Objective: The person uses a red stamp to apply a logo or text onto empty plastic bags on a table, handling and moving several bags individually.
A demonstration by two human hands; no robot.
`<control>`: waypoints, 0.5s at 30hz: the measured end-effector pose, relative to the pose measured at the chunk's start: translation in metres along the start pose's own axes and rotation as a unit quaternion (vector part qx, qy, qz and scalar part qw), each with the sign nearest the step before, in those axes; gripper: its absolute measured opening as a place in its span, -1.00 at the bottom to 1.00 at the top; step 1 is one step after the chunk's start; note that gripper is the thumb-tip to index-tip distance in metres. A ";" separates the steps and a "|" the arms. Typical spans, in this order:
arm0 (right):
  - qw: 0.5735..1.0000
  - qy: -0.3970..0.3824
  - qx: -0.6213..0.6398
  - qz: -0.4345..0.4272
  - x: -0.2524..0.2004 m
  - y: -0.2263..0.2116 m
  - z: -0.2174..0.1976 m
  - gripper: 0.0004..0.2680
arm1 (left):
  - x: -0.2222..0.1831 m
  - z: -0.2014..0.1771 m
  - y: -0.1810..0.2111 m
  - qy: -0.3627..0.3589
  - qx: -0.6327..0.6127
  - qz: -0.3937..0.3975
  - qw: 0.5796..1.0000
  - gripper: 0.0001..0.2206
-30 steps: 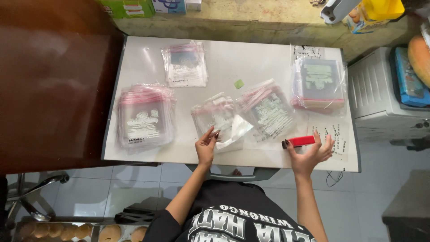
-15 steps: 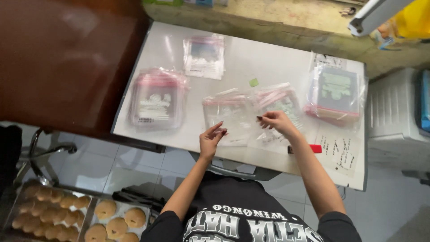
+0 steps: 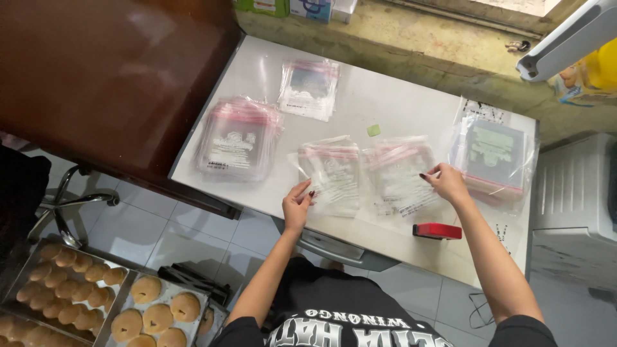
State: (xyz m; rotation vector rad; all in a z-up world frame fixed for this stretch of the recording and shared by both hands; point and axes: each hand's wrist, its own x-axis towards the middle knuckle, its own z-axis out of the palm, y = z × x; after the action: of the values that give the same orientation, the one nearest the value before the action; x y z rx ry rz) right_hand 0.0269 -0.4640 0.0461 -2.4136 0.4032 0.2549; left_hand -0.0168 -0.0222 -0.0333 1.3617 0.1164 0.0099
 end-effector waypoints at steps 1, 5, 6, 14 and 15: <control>0.998 0.028 -0.057 -0.014 0.000 0.003 0.001 -0.69 | 0.005 -0.003 -0.008 -0.001 -0.017 0.011 1.000 -0.65; 0.984 0.078 -0.154 -0.047 -0.017 -0.010 -0.007 -0.62 | -0.001 0.009 0.028 0.008 0.057 0.005 0.998 -0.50; 0.984 0.079 -0.154 -0.050 -0.027 -0.025 -0.015 -0.62 | 0.003 0.010 0.031 0.009 0.057 0.008 0.998 -0.50; 0.969 0.081 -0.159 -0.170 -0.097 -0.061 -0.047 -0.35 | 0.034 -0.008 -0.023 -0.031 -0.020 0.031 0.999 -0.47; 0.969 0.082 -0.160 -0.171 -0.111 -0.062 -0.051 -0.35 | 0.037 -0.008 -0.026 -0.031 -0.021 0.032 0.999 -0.47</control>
State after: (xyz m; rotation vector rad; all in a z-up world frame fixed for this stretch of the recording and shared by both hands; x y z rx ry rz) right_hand -0.0507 -0.4271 0.1529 -2.7795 0.0088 -0.0395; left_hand 0.0178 -0.0168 -0.0637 1.3222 0.0211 0.0237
